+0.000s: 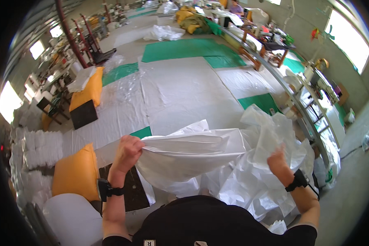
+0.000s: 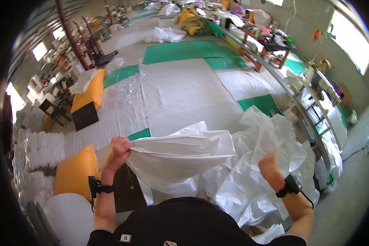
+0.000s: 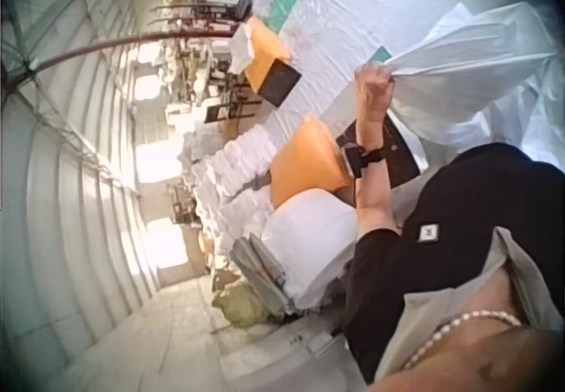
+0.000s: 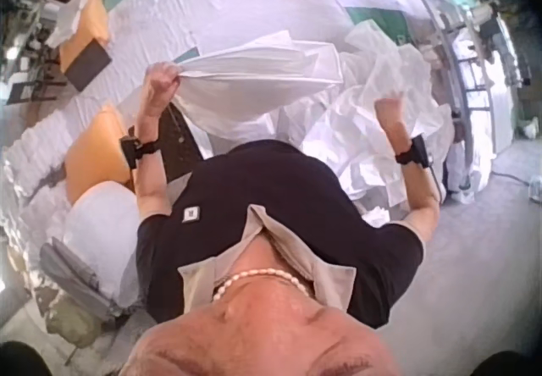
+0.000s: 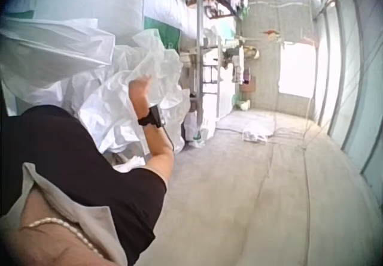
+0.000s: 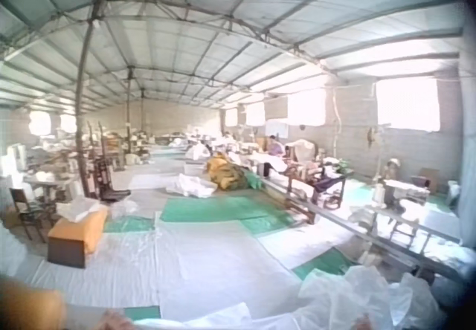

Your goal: Folding and stacking large white plastic sheets in a manufacturing workshop.

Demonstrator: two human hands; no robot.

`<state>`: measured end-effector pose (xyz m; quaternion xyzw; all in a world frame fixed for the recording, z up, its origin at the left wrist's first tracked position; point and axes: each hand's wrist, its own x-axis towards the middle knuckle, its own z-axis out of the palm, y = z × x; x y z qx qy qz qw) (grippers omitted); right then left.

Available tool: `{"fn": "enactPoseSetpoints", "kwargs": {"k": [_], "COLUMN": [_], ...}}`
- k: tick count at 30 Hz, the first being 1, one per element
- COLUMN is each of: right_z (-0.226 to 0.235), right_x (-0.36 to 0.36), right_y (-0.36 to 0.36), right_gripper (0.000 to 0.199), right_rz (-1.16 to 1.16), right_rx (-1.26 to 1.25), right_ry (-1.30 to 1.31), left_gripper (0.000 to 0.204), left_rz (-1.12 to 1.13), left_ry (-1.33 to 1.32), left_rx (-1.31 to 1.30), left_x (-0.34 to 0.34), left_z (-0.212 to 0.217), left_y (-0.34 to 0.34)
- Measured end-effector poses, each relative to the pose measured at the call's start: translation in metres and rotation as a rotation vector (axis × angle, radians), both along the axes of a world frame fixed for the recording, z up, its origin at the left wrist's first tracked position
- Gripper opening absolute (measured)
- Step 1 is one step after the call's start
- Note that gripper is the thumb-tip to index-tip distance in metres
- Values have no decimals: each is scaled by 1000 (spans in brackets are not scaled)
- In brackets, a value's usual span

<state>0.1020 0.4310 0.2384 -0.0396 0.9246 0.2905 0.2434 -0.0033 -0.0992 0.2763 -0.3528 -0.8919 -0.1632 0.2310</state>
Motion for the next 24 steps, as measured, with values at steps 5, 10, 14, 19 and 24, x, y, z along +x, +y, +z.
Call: {"fn": "enactPoseSetpoints", "kwargs": {"k": [5,10,14,19,24], "right_z": [67,51,30,72,71], "right_x": [-42,-75,-80,-56,-36], "right_y": [-101,-221,-212,-204,-191], "right_gripper": [71,66,28,45,50], "right_rz": [237,269,367,223,146], "right_rx": [-905,-1263,-1512,-1558,-1585], "right_ry": [545,211,281,-45,-8], "left_gripper": [6,16,92,96,50], "left_rz": [-156,-277,-171,-31,-297], "left_ry": [-66,-119,-215,-476,-930], "left_rx": [-151,-89,334,619,691], "left_x": [10,33,55,61,43], "left_z": [1,22,-3,-57,-70], "left_y": [66,127,94,89,96]}}
